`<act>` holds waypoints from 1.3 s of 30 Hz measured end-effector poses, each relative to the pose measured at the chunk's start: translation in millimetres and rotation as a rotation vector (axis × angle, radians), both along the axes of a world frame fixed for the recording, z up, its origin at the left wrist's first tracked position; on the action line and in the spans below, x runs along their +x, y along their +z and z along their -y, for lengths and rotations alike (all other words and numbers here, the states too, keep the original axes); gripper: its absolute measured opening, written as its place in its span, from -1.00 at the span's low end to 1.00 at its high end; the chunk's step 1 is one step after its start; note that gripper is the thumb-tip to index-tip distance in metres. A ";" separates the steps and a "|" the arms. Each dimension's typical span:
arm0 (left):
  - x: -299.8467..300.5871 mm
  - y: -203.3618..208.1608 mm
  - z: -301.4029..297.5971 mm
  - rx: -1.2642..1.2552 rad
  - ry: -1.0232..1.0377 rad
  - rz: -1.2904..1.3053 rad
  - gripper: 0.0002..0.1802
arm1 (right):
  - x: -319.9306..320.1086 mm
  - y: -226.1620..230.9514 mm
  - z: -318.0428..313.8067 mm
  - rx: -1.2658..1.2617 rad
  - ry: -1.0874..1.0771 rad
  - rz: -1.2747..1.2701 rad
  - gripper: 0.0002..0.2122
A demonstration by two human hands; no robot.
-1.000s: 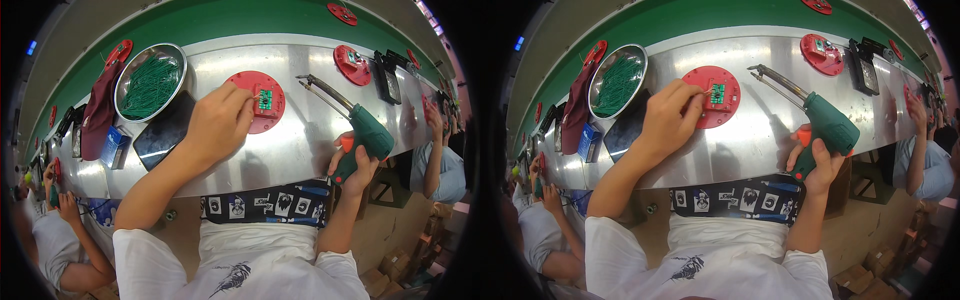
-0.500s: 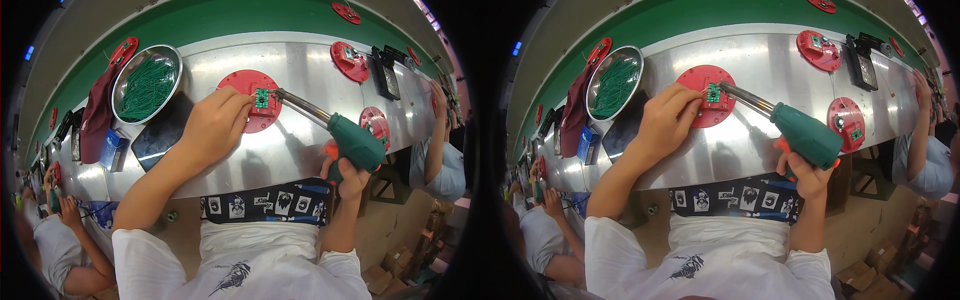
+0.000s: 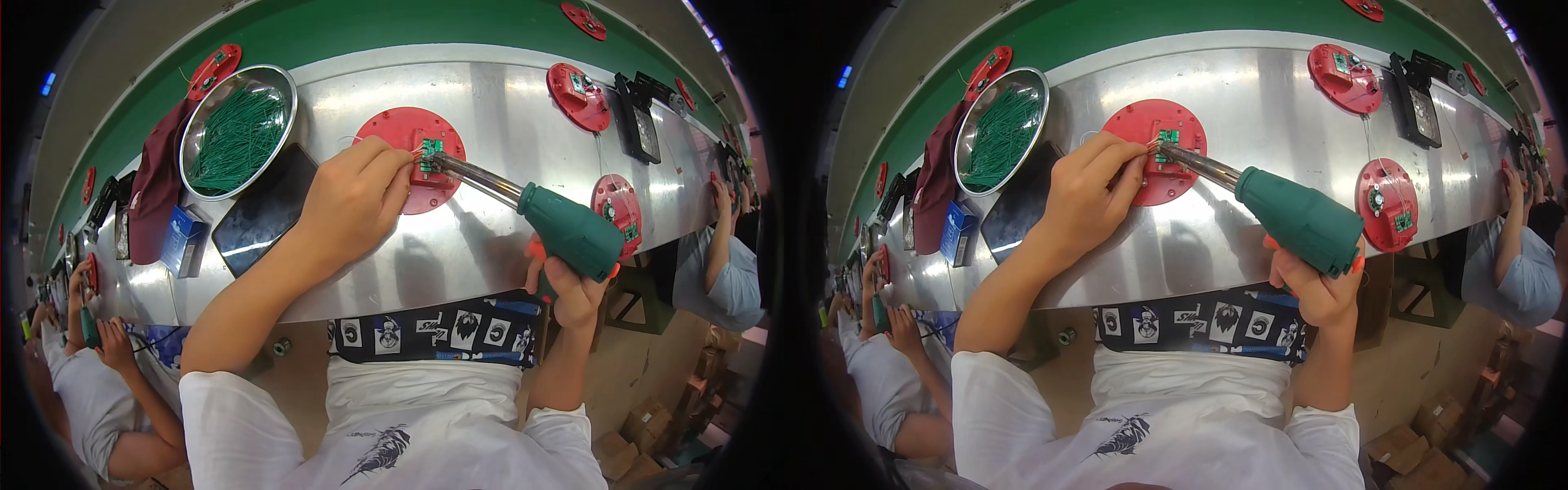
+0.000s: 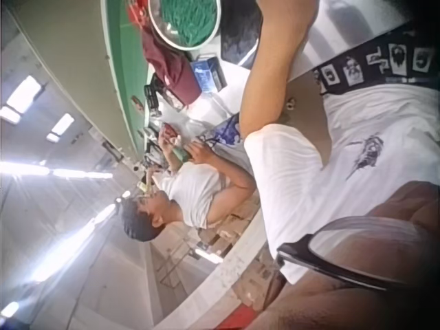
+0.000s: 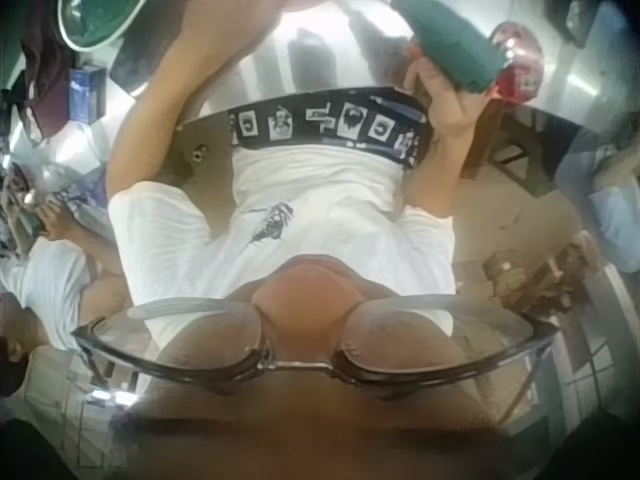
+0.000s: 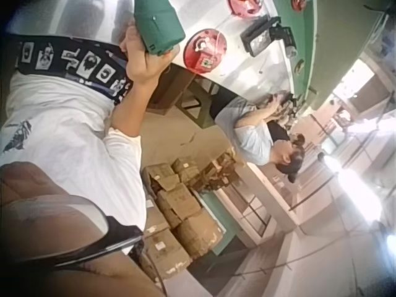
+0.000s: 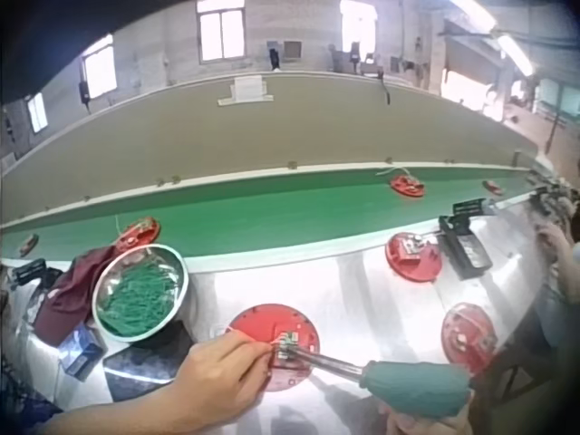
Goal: Soldering electronic components onto circuit boards on a factory assembly line.
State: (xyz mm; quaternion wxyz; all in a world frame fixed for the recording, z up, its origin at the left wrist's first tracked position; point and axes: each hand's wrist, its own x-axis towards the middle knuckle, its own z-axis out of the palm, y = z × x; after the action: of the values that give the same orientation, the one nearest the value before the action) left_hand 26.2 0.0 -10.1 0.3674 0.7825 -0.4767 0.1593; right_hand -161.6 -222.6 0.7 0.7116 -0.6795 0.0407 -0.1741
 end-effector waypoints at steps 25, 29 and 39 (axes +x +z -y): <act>2.3 1.8 -0.2 -0.005 -0.026 -0.008 -0.83 | 4.4 -14.2 9.4 0.140 -0.133 0.096 -0.55; 2.1 3.0 -0.7 0.002 -0.021 -0.023 -0.84 | 3.0 -17.7 15.1 0.193 -0.027 0.111 -0.61; -0.5 2.7 -1.0 -0.004 -0.014 -0.043 -0.85 | 1.9 -19.0 14.8 0.217 -0.051 0.110 -0.59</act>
State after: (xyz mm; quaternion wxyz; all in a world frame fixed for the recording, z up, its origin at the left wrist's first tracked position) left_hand 25.7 1.0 -7.4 0.3801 0.7818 -0.4738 0.1407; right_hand -159.6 -237.3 -18.3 0.7775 -0.5866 0.0376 -0.2237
